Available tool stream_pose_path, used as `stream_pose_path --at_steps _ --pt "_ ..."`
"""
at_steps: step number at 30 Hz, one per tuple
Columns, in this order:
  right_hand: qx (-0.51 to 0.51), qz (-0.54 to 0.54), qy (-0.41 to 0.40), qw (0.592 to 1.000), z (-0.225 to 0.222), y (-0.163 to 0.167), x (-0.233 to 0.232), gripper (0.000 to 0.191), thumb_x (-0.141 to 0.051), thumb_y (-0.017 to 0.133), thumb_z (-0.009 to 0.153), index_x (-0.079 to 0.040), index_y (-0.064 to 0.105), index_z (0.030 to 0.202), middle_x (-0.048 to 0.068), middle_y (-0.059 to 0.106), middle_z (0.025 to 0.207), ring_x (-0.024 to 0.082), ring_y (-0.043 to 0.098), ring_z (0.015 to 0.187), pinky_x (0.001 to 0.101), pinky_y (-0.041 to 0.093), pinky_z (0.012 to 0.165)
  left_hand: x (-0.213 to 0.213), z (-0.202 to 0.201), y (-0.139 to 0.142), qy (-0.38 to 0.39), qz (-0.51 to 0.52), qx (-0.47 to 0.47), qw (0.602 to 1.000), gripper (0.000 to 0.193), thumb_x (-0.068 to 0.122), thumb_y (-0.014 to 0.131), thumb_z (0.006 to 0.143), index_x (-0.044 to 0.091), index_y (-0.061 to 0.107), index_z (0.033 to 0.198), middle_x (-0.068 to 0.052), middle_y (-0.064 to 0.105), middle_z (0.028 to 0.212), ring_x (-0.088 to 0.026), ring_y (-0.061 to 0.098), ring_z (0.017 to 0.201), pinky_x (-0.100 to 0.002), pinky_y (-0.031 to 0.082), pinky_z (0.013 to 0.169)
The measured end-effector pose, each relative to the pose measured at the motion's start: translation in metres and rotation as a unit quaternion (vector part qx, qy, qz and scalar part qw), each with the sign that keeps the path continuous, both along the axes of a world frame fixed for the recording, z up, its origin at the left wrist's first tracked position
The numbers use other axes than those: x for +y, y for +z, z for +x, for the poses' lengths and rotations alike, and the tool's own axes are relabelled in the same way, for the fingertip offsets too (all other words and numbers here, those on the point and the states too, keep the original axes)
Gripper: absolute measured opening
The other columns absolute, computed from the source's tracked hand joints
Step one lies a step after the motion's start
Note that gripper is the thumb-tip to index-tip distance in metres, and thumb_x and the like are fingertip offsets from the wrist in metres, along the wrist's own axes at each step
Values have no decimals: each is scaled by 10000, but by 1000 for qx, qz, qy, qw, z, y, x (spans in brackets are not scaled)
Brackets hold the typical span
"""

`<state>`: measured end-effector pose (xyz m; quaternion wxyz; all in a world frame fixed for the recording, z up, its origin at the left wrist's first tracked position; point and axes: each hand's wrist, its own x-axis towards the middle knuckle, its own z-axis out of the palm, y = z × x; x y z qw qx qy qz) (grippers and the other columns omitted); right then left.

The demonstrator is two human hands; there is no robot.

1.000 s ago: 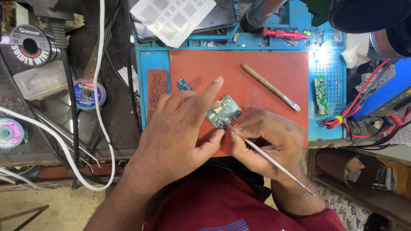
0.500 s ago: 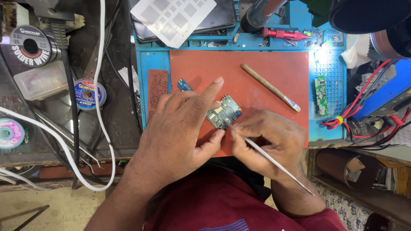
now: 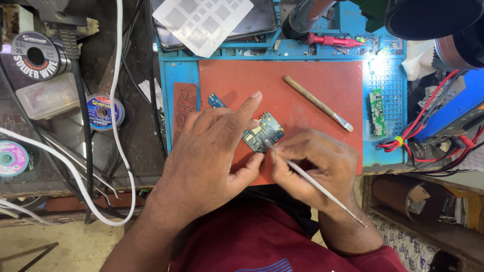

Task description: The person uses a metal probe to scrape and clean the surface of a small circuit board held on a red mat. They repeatedly scrape different areas of the board while holding it steady with the other hand.

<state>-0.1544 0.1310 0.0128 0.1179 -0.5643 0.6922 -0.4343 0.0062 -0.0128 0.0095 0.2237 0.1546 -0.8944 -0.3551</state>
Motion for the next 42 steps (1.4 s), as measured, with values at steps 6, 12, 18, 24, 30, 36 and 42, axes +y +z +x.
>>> stream_pose_path --at_steps 6,12,18,24,30,36,42 --pt "-1 -6 7 1000 0 -1 0 133 -18 812 826 -14 694 887 88 740 868 123 728 749 244 563 663 0 0 0 5 1 -3 1000 856 234 816 848 42 368 1552 -34 706 1188 -255 620 1167 -446 435 1031" --pt "-24 -1 -16 1000 1 -2 0 133 -12 810 827 -8 697 897 101 749 885 124 734 741 245 567 652 1 0 0 9 -9 3 1000 850 232 812 848 41 369 1548 -27 708 1190 -263 612 1175 -450 431 1051" --pt "3 1 -22 1000 1 -1 -1 135 -11 813 818 -9 711 906 103 752 892 143 747 768 254 576 669 0 0 0 3 -2 -5 1000 851 223 810 844 36 370 1548 -38 703 1180 -258 617 1164 -446 433 1038" --pt "-25 7 -18 999 1 -1 0 133 -19 816 834 -10 703 905 97 753 904 133 751 770 242 579 676 0 0 0 1 1 -3 1000 850 221 804 847 40 365 1552 -33 707 1198 -252 619 1176 -444 434 1043" --pt "-27 9 -21 999 1 -3 0 133 -9 817 809 5 708 883 95 756 882 114 734 734 225 556 630 0 0 -1 1 6 -7 1000 848 228 804 849 41 365 1550 -29 712 1198 -251 619 1175 -442 437 1017" --pt "-29 0 -26 999 1 -4 1 134 -4 817 831 3 702 899 98 756 906 122 751 786 229 581 677 0 0 -1 1 0 -1 1000 846 219 801 855 44 360 1556 -33 712 1193 -250 622 1174 -443 439 1042" --pt "-37 -1 -21 999 1 -3 0 138 -5 817 834 10 697 901 106 756 914 134 756 798 232 588 695 1 0 -1 6 -8 3 1000 846 225 809 850 33 368 1546 -33 714 1186 -254 622 1166 -450 431 1035"
